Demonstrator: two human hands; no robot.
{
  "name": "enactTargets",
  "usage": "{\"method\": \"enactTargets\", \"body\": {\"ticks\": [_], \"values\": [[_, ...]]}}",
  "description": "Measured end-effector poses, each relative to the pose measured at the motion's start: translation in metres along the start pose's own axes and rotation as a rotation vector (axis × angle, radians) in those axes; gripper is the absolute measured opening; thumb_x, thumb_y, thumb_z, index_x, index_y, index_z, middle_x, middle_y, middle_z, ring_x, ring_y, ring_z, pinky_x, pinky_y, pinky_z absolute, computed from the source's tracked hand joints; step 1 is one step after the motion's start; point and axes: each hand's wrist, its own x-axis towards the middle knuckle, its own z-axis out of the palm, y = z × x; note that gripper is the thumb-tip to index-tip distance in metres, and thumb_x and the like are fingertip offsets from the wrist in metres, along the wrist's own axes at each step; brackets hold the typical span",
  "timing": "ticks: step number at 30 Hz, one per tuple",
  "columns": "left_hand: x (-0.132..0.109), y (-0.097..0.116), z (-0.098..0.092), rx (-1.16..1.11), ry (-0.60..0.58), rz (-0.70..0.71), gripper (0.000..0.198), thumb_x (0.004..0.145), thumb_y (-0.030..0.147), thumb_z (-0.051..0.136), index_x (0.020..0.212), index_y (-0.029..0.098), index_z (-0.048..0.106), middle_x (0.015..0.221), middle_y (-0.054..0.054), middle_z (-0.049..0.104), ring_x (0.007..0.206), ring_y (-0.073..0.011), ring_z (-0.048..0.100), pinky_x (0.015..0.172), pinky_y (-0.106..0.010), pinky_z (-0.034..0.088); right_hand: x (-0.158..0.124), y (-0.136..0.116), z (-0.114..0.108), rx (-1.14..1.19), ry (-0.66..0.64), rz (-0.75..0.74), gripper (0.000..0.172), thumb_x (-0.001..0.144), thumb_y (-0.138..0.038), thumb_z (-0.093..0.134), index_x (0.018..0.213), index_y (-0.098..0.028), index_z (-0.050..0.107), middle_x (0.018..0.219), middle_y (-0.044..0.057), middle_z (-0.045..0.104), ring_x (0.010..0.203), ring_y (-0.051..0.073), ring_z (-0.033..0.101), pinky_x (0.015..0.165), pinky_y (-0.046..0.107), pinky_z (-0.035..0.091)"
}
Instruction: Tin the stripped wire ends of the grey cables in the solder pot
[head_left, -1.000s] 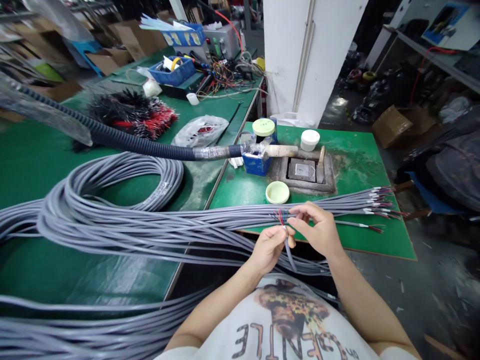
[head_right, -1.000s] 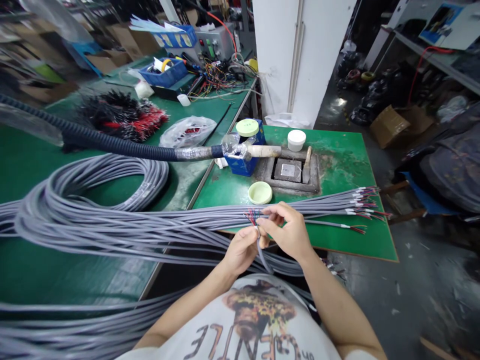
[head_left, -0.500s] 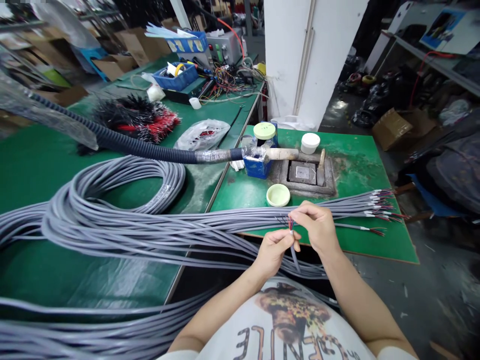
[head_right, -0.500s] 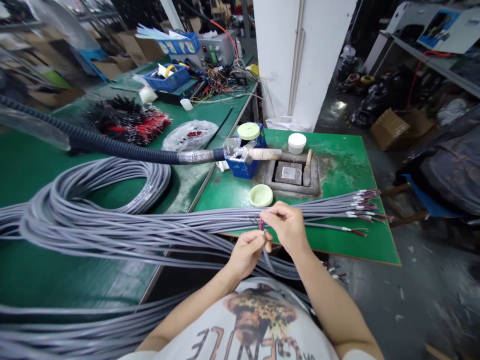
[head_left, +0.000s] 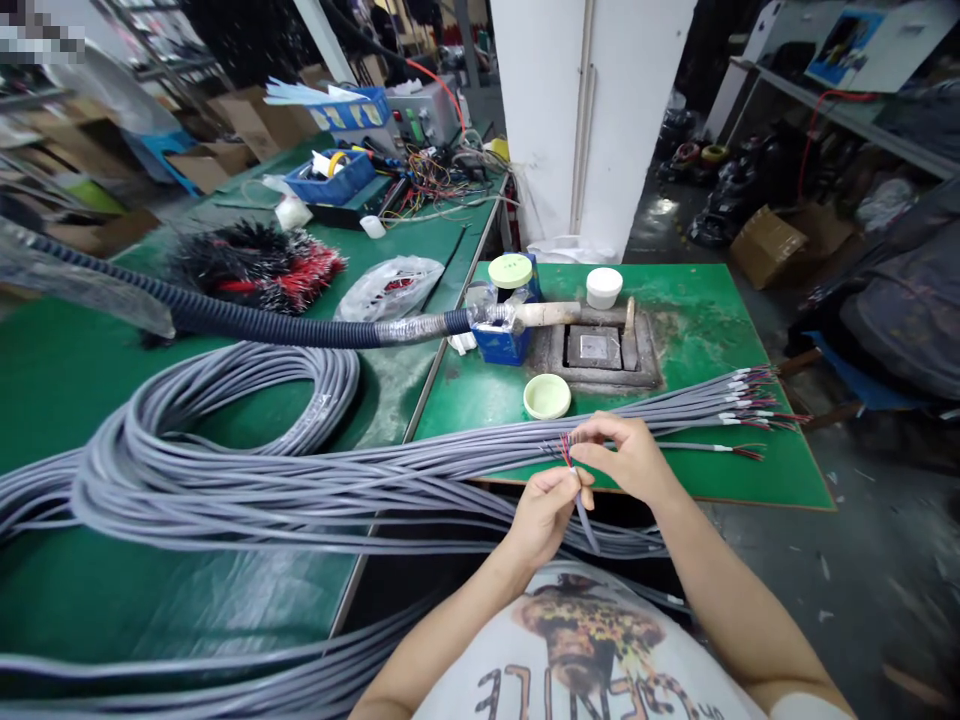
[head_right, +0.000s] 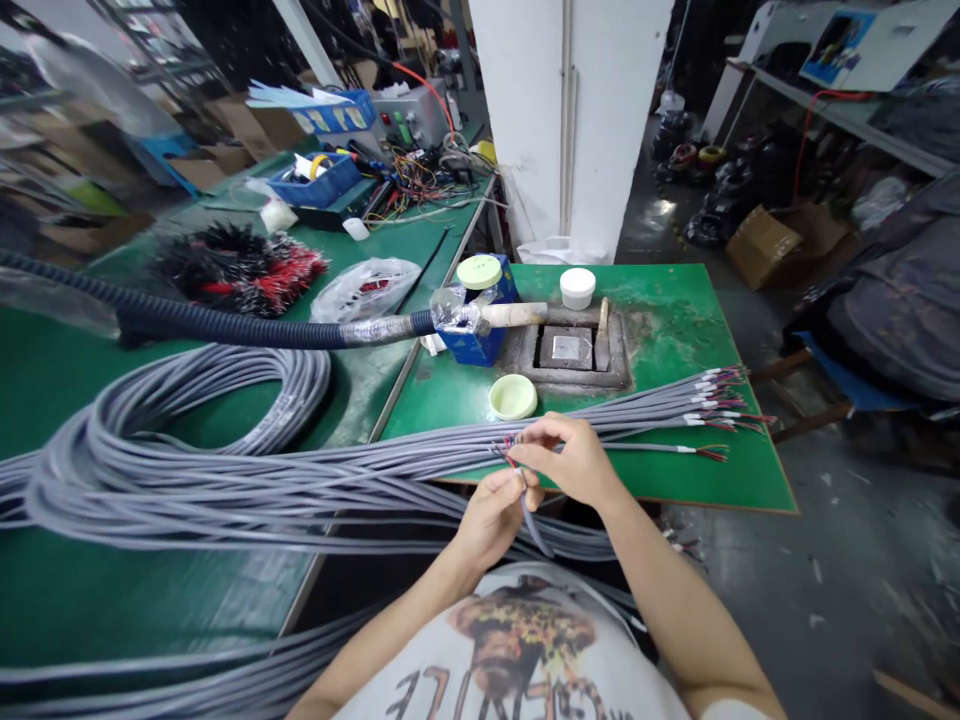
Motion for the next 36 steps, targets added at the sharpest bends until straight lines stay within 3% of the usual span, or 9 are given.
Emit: {"method": "enactTargets", "body": {"ticks": [5,9,13,17,21,25,27,30,36], "values": [[0.001,0.002,0.001,-0.003,0.072,-0.013,0.03,0.069,0.04,0.077,0.078,0.012,0.072,0.058,-0.002,0.062,0.056,-0.009,0.051,0.058,-0.021,0.037,-0.004,0.002,0.007,-0.094,0.141,-0.106,0.017,0.082,-0.027,0.065,0.068,-0.019,0.071,0.063,0.0,0.061,0.06,0.013,0.055,0.059,0.026,0.044],[0.007,0.008,0.0,-0.083,0.107,-0.016,0.03,0.071,0.038,0.077,0.084,0.012,0.07,0.06,0.0,0.061,0.051,-0.0063,0.05,0.051,-0.018,0.037,-0.011,0.012,-0.003,-0.158,0.208,-0.231,0.011,0.085,-0.024,0.062,0.085,-0.022,0.072,0.077,0.002,0.068,0.074,0.016,0.062,0.069,0.03,0.049],[0.018,0.018,0.001,-0.168,0.135,-0.034,0.031,0.07,0.036,0.078,0.089,0.013,0.068,0.068,0.0,0.065,0.055,-0.0063,0.055,0.052,-0.016,0.044,-0.02,0.023,-0.012,-0.379,0.098,-0.529,0.035,0.087,-0.013,0.054,0.117,-0.028,0.064,0.103,0.006,0.069,0.096,0.021,0.062,0.086,0.04,0.05],[0.027,0.027,0.007,-0.235,0.092,-0.01,0.03,0.072,0.034,0.077,0.091,0.012,0.068,0.07,0.001,0.065,0.055,-0.0042,0.056,0.053,-0.014,0.048,-0.022,0.032,-0.015,-0.557,-0.06,-0.719,0.051,0.087,-0.01,0.048,0.133,-0.032,0.053,0.131,0.007,0.059,0.118,0.025,0.053,0.095,0.047,0.047],[0.032,0.033,0.016,-0.262,0.041,0.012,0.025,0.075,0.032,0.074,0.087,0.011,0.067,0.071,0.001,0.064,0.052,-0.0034,0.055,0.052,-0.014,0.048,-0.015,0.038,-0.015,-0.641,-0.048,-0.787,0.05,0.085,-0.013,0.055,0.13,-0.033,0.054,0.139,0.007,0.053,0.128,0.028,0.046,0.097,0.05,0.047],[0.028,0.042,0.017,-0.167,0.005,0.046,0.037,0.074,0.037,0.075,0.099,0.01,0.068,0.077,-0.006,0.07,0.06,-0.0093,0.062,0.057,-0.02,0.052,-0.002,0.036,-0.022,-0.591,0.031,-0.785,0.039,0.086,-0.02,0.057,0.124,-0.031,0.057,0.132,0.006,0.058,0.128,0.029,0.047,0.098,0.052,0.046],[0.023,0.048,0.01,-0.062,0.042,0.139,0.039,0.073,0.035,0.076,0.103,0.011,0.069,0.083,-0.009,0.072,0.067,-0.0125,0.065,0.064,-0.023,0.053,0.006,0.031,-0.027,-0.562,0.114,-0.749,0.036,0.087,-0.022,0.057,0.122,-0.029,0.056,0.129,0.008,0.061,0.124,0.029,0.051,0.098,0.052,0.046],[0.013,0.06,-0.009,0.165,0.181,0.379,0.028,0.074,0.032,0.075,0.094,0.013,0.073,0.078,-0.007,0.074,0.071,-0.0151,0.067,0.071,-0.026,0.053,0.021,0.021,-0.032,-0.543,0.225,-0.695,0.03,0.088,-0.022,0.055,0.117,-0.028,0.057,0.121,0.008,0.065,0.114,0.027,0.057,0.095,0.049,0.048],[0.0,0.08,-0.052,0.658,0.512,0.711,0.016,0.079,0.03,0.068,0.089,0.018,0.074,0.079,-0.004,0.073,0.077,-0.0174,0.067,0.079,-0.029,0.049,0.052,0.011,-0.024,-0.604,0.263,-0.604,0.017,0.089,-0.025,0.054,0.103,-0.025,0.064,0.1,0.007,0.068,0.094,0.023,0.06,0.087,0.04,0.047]]}}
